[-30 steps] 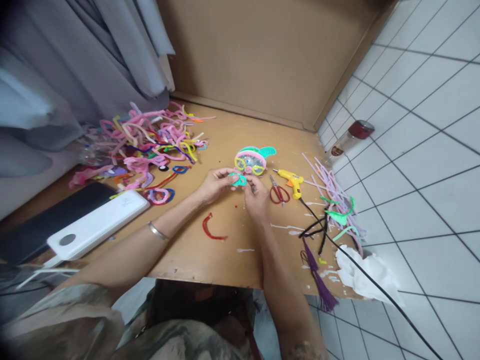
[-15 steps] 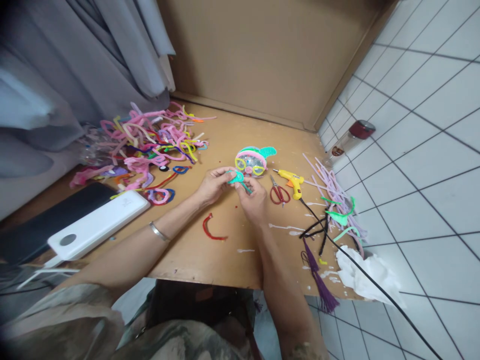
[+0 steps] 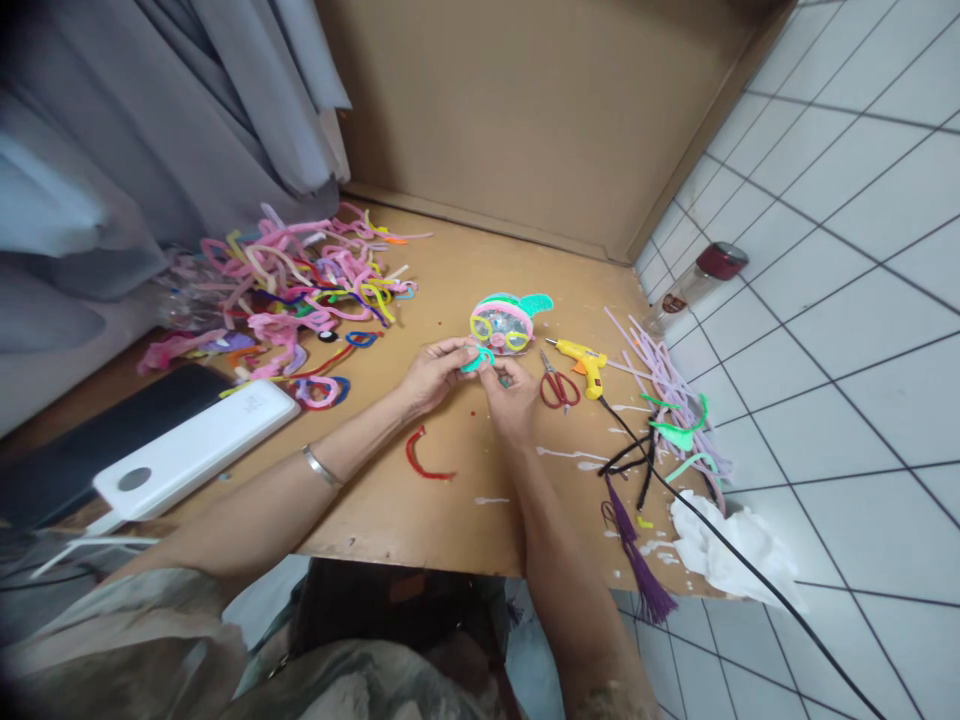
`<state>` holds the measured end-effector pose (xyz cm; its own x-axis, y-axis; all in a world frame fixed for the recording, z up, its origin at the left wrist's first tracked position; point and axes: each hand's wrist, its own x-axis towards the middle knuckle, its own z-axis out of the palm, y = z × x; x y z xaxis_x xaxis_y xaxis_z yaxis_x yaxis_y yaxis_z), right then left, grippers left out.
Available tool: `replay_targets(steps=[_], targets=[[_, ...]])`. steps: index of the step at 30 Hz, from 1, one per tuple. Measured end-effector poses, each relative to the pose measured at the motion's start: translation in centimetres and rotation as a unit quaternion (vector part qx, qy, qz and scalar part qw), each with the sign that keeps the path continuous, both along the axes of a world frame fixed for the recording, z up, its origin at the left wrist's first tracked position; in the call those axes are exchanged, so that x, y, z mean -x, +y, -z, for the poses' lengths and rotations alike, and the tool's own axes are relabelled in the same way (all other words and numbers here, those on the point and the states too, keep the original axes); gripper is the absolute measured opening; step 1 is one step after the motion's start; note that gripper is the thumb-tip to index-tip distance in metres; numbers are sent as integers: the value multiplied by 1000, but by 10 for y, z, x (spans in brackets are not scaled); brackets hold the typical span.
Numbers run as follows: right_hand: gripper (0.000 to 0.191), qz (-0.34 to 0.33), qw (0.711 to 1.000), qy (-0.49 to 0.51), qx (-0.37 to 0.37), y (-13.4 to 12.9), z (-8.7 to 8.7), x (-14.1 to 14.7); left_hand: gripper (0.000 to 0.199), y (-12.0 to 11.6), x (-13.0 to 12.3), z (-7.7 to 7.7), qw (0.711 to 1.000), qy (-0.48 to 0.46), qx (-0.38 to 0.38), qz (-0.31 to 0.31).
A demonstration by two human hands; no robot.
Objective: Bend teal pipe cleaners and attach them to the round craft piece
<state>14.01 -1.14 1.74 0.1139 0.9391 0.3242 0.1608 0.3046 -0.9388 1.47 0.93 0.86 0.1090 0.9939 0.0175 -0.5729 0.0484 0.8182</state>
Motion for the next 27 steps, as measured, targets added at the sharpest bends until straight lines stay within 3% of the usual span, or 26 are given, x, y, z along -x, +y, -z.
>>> replay_targets(steps=[10, 18, 27], targets=[[22, -7, 1000, 11, 19, 3, 2, -1, 33, 1, 6, -8, 998, -3, 46, 44], [27, -12, 1000, -24, 3, -2, -5, -3, 35, 0, 6, -6, 997, 0, 52, 55], [30, 10, 999, -36, -1, -1, -1, -3, 37, 0, 5, -1, 997, 8, 36, 72]])
